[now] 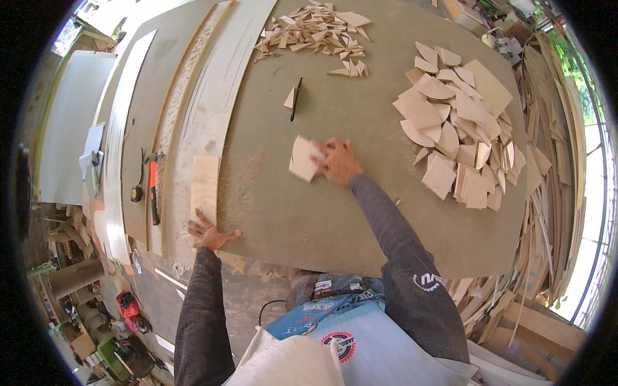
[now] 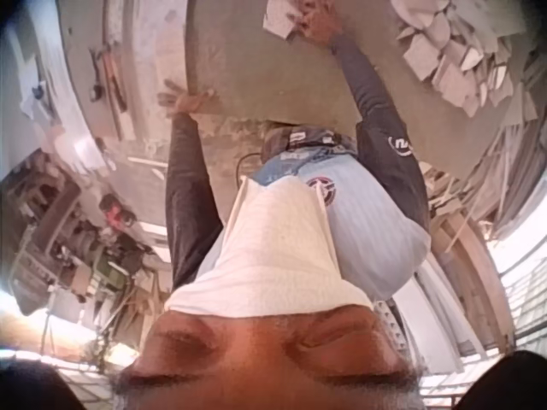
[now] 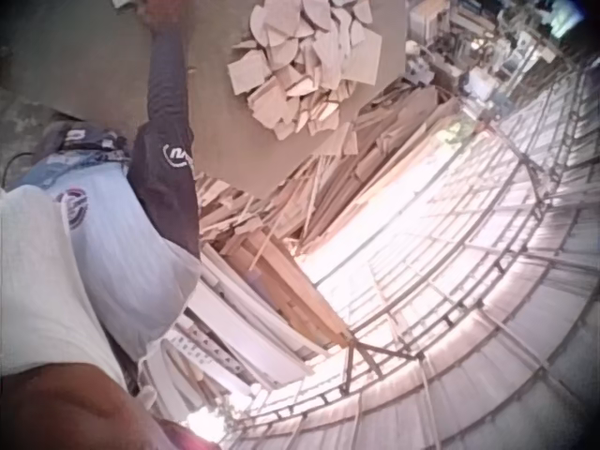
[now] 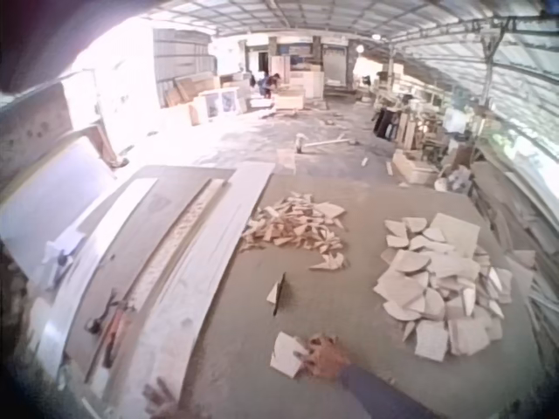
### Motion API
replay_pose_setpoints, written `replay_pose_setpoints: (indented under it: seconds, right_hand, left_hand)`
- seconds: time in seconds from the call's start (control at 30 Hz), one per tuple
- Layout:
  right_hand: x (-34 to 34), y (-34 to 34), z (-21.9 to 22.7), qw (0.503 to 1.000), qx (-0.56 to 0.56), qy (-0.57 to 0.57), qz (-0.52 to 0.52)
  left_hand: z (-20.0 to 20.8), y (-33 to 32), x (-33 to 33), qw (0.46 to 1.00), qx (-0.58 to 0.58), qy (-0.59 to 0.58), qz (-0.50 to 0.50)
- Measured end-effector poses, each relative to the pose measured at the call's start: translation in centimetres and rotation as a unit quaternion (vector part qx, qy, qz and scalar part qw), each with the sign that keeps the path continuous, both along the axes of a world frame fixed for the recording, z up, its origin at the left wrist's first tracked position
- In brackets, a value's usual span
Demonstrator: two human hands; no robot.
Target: The person cuts small wooden pieces using a table saw, moving the pieces through the blade by hand.
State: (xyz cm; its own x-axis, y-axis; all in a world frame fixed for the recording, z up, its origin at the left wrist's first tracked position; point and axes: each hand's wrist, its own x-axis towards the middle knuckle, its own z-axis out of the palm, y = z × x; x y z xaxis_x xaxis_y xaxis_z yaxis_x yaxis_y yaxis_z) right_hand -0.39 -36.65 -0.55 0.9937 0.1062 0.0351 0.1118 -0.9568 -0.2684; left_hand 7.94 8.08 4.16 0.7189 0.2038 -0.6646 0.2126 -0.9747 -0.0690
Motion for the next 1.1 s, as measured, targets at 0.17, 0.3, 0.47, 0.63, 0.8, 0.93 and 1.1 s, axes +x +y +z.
replay_pose_setpoints:
  seconds: [0.17,0.3,0.47,0.63,0.8,0.93,1.1]
  right_hand:
    - [-9.9,6.1,3.6,0.997,0.071,0.003,0.001]
    - [-15.3,11.3,2.8,0.994,0.093,0.009,-0.061]
    - [-15.2,12.4,1.7,0.989,0.080,0.021,-0.126]
    - [-10.0,4.7,-0.1,0.943,0.069,-0.060,-0.321]
    - [-3.0,-3.3,0.2,0.892,0.040,-0.106,-0.437]
    - [-2.0,7.6,1.1,0.994,0.087,0.021,-0.063]
    - [-6.5,18.6,1.6,0.945,0.229,0.030,0.230]
  left_hand:
    - [-0.4,0.3,-0.1,1.000,-0.013,-0.008,-0.002]
    - [0.2,0.1,-0.1,1.000,-0.022,-0.006,-0.006]
    - [0.1,0.2,0.1,1.000,-0.019,-0.005,-0.008]
    - [0.4,-0.1,0.0,1.000,-0.021,-0.016,-0.007]
    - [-0.6,0.0,0.2,0.999,-0.025,-0.028,-0.004]
    - [-0.2,0.3,0.0,0.999,-0.032,-0.034,-0.001]
    - [-0.6,0.7,-0.1,0.999,-0.036,-0.035,0.001]
